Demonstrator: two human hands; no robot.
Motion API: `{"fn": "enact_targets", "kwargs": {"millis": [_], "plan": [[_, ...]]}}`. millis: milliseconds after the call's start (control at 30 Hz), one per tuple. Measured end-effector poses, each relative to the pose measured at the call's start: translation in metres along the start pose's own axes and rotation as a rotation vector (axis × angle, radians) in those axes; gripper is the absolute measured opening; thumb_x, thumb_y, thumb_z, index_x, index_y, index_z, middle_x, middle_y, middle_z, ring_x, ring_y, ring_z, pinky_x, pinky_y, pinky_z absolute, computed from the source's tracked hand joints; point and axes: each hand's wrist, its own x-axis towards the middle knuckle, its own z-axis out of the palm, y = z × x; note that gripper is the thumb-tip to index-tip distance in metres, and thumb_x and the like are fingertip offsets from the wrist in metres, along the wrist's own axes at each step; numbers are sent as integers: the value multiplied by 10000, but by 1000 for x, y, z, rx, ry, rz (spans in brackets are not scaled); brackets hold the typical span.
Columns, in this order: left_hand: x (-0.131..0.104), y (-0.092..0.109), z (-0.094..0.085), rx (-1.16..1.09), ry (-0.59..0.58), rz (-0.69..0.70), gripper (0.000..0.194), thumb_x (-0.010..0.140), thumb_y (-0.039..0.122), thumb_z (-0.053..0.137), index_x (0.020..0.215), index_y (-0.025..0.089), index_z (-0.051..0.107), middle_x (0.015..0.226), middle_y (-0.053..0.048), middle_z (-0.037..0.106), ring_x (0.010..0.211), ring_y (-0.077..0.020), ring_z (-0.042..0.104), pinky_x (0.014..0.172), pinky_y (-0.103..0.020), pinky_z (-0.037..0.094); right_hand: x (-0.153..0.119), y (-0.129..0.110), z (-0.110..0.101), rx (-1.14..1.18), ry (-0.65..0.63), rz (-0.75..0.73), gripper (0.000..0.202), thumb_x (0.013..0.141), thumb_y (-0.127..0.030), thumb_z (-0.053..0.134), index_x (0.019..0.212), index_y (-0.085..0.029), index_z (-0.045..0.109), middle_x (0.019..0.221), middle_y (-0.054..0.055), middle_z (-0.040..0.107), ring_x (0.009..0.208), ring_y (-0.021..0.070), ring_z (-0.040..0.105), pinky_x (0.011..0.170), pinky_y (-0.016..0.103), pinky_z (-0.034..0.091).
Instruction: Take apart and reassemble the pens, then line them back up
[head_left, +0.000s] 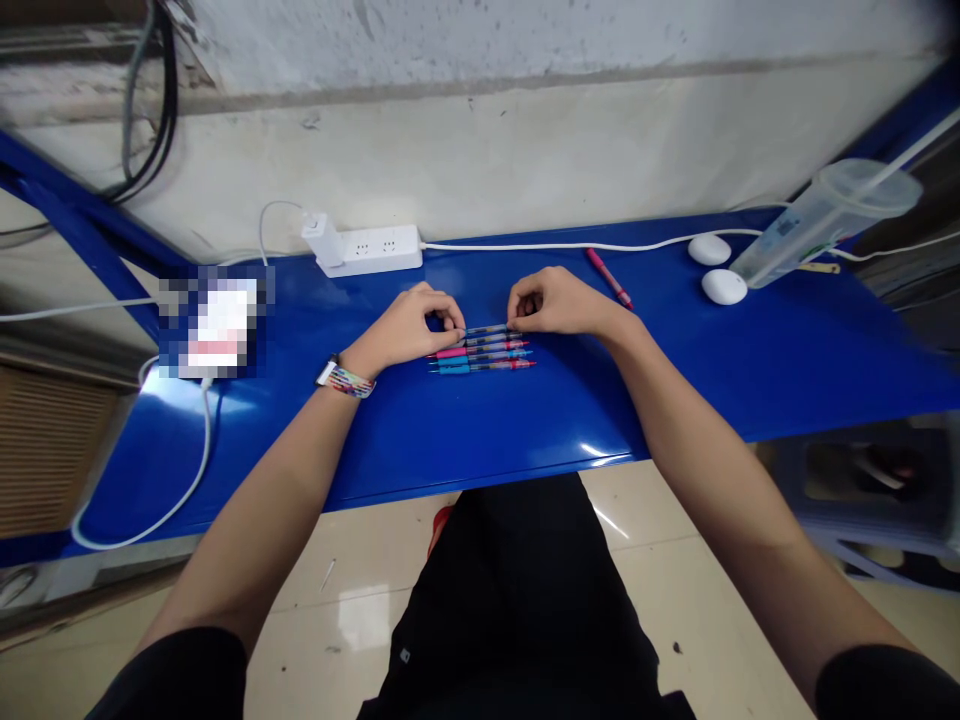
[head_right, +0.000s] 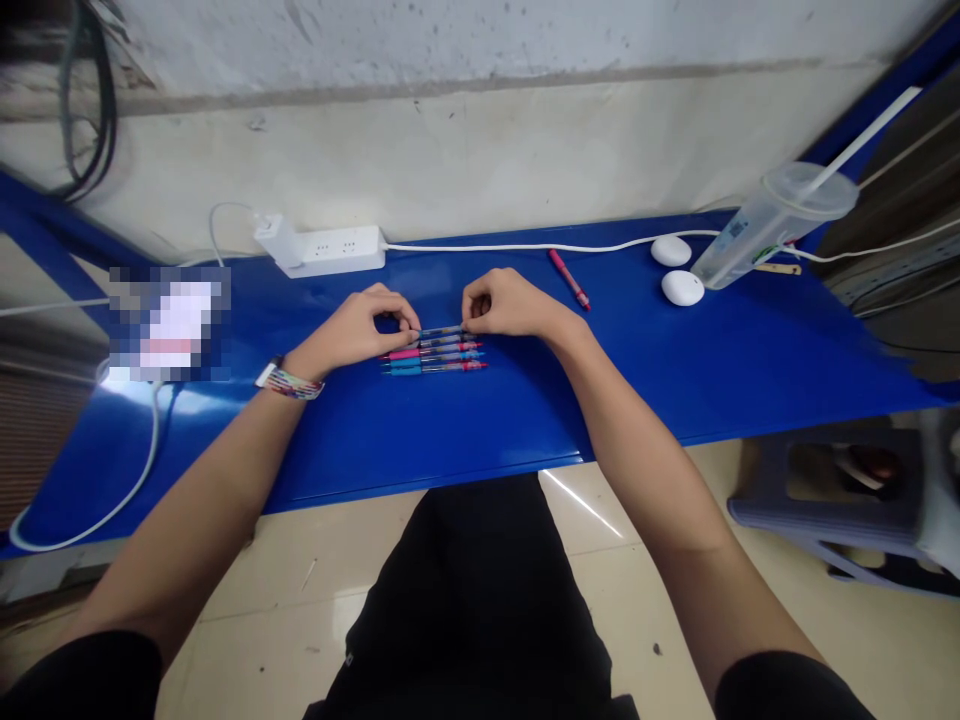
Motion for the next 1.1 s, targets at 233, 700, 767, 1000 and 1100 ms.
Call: {"fn": "enact_targets", "kwargs": {"millis": [233, 700, 767, 1000, 1100], "plan": [[0, -2, 1, -3, -2, -10, 95, 869, 331, 763, 898, 262, 822, 866, -43, 801, 1004, -286, 665, 944, -451, 515, -2, -4, -1, -8, -13, 3, 98, 798, -202, 755, 836, -176, 842, 749, 24, 758, 698, 168, 661, 679, 312, 453], [1, 0, 0, -4, -20, -19, 110, 920, 323, 732, 873, 257, 806, 876, -47, 805, 1014, -293, 656, 990, -459, 511, -2, -6, -1, -15, -28, 42, 81, 799, -231, 774, 829, -180, 830, 739, 21, 743, 689, 172, 657, 671, 314, 448], [1, 0, 0, -2, -14, -13, 109, 916, 309, 723, 867, 253, 802, 869, -45, 800, 1003, -287, 654, 998, -457, 510, -2, -6, -2, -19, -32, 39, 90, 803, -231, 777, 840, -178, 838, 738, 19, 745, 689, 168, 658, 673, 309, 445], [1, -1, 0, 0, -16, -15, 104, 917, 313, 725, 864, 259, 796, 878, -47, 804, 1004, -294, 657, 971, -459, 506, -3, -7, -2, -19, -47, 45, 103, 818, -253, 783, 838, -182, 855, 743, 18, 759, 696, 170, 661, 673, 311, 437], [1, -1, 1, -4, -14, -16, 97, 913, 287, 715, 865, 259, 794, 878, -50, 801, 1017, -299, 659, 969, -463, 504, -2, -3, -2, -26, -49, 41, 123, 826, -272, 791, 873, -186, 865, 746, 17, 755, 692, 174, 657, 674, 318, 435]]}}
